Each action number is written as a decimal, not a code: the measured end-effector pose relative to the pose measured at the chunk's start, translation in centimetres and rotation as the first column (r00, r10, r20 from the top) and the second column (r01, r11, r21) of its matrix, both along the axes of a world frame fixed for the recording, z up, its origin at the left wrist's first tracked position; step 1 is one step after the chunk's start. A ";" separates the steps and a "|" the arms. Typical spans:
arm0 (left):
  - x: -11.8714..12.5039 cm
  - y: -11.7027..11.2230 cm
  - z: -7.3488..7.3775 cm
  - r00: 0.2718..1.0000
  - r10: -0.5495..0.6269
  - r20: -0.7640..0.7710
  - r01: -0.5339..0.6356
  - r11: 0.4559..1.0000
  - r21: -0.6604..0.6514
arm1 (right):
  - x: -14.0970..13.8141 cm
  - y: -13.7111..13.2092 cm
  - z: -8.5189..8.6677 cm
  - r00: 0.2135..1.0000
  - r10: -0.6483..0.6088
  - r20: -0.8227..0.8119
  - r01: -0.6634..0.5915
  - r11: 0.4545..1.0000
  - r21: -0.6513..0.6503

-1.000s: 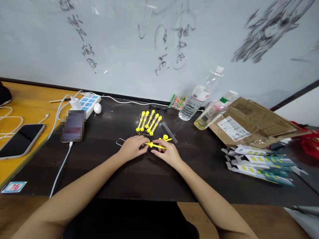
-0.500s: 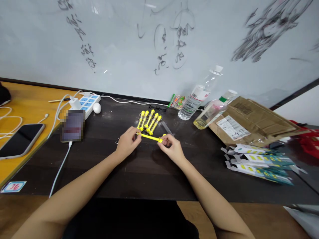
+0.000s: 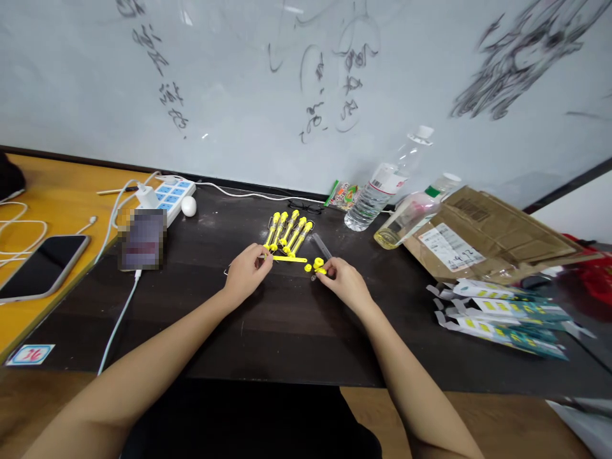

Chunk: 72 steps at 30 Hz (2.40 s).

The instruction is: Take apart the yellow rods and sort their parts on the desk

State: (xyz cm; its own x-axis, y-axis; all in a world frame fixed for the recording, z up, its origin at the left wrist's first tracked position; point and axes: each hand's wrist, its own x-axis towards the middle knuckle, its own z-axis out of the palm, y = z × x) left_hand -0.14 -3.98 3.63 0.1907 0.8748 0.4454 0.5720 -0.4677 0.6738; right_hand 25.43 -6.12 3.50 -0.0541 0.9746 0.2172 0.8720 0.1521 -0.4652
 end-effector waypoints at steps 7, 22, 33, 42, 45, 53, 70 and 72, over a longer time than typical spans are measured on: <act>0.0 0.0 -0.1 0.999 -0.001 -0.043 0.002 1.000 0.010 | 0.2 -0.2 0.0 0.974 -0.058 0.221 0.069 0.997 -0.045; 0.2 0.0 -0.7 0.947 -0.263 -0.183 0.261 0.965 -0.038 | -0.5 -0.5 0.7 1.000 0.019 0.019 -0.021 0.993 0.113; 0.1 0.0 -0.7 0.977 -0.118 -0.175 0.123 0.992 0.015 | -1.1 -0.5 0.1 0.977 0.192 0.098 -0.207 0.961 0.182; -0.8 1.8 -2.4 0.808 0.078 -0.584 0.026 0.986 0.167 | 3.4 1.4 -0.1 0.859 -0.356 0.368 0.376 0.927 0.021; -0.9 2.4 -2.8 0.782 0.079 -0.618 0.025 0.987 0.158 | 3.1 1.6 -0.3 0.862 -0.313 0.399 0.361 0.932 -0.047; -1.1 3.7 -2.9 0.799 0.024 -0.601 0.053 0.993 0.110 | 2.7 1.4 -0.2 0.868 -0.300 0.396 0.334 0.942 -0.019; -1.2 3.7 -1.4 0.722 0.180 -0.668 -0.134 0.984 0.120 | 2.0 0.8 0.1 0.921 -0.263 0.286 0.240 0.964 0.114; -1.2 3.9 -1.7 0.731 0.153 -0.665 -0.107 0.988 0.110 | 1.9 0.8 0.1 0.926 -0.257 0.277 0.234 0.965 0.115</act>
State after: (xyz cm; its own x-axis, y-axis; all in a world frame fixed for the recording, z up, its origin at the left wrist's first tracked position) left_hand -1.34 -0.10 1.91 0.3460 0.8896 0.2983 0.9224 -0.3807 0.0655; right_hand 27.30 -5.32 3.65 0.1132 0.9457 0.3046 0.9811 -0.0579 -0.1848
